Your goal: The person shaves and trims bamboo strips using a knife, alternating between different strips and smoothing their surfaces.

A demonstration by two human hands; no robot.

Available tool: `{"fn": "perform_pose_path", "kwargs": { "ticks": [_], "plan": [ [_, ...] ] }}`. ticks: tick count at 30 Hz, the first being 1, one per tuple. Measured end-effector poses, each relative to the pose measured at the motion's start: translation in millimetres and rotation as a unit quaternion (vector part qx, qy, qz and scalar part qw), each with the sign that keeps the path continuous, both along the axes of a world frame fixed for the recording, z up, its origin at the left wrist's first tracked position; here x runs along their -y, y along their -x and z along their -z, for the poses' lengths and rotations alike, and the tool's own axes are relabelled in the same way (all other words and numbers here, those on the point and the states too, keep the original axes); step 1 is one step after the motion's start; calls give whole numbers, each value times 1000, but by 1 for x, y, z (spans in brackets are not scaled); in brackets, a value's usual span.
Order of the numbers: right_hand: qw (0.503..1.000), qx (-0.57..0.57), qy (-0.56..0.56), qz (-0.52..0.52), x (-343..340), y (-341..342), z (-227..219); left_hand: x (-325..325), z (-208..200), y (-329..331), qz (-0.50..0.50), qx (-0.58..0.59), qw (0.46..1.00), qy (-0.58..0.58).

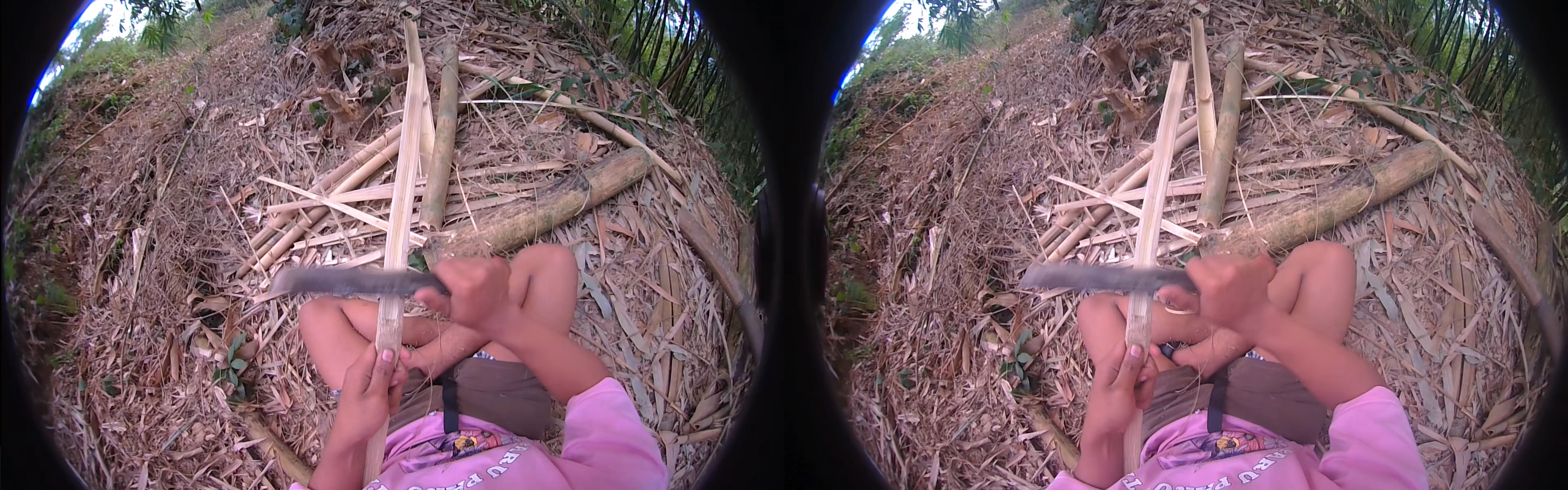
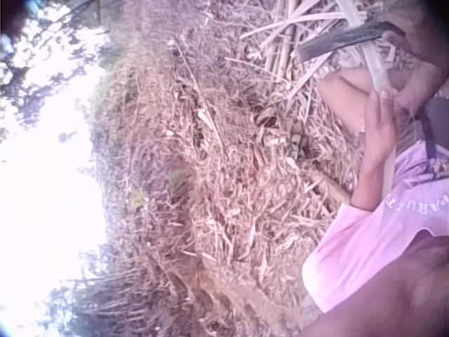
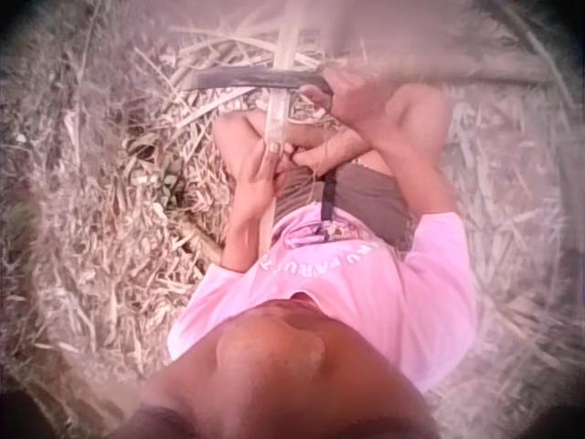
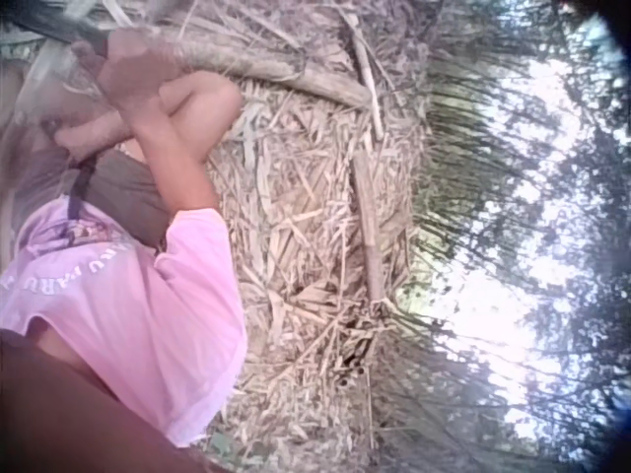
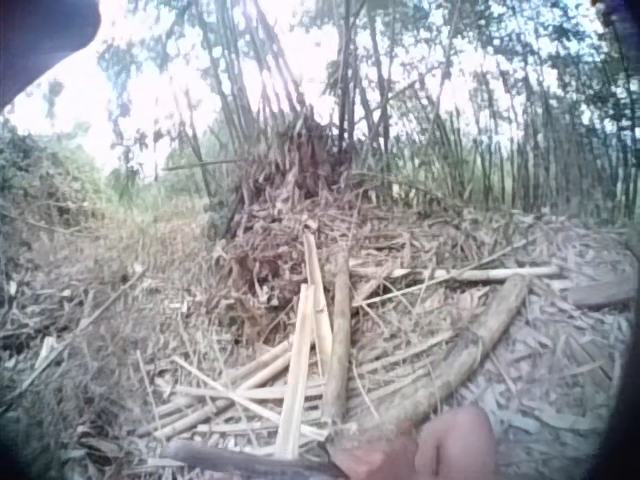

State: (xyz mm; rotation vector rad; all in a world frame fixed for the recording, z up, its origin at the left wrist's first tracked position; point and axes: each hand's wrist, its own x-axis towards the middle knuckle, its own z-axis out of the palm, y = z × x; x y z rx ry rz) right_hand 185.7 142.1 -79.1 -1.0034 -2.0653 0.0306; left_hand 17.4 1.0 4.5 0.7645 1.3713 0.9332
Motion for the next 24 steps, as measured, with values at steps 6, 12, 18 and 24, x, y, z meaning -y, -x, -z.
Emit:
{"fn": "perform_pose_path", "kwargs": {
  "ticks": [6, 12, 18, 24],
  "plan": [
    [991, 9, -91, -101, 2, 10, -10, -2, 2, -1, -14, -54, 998, -24],
    [985, 41, -130, -104, -26, -5, 9, 0, 9, 2, -5, -33, 999, -9],
    [983, 124, -89, -105, -51, -40, 2, 1, 4, 9, -15, 10, 1000, 18],
    [926, -5, 231, 300, -117, -125, 6, 47, -3, 24, 9, 74, 993, 91]
  ]
}}
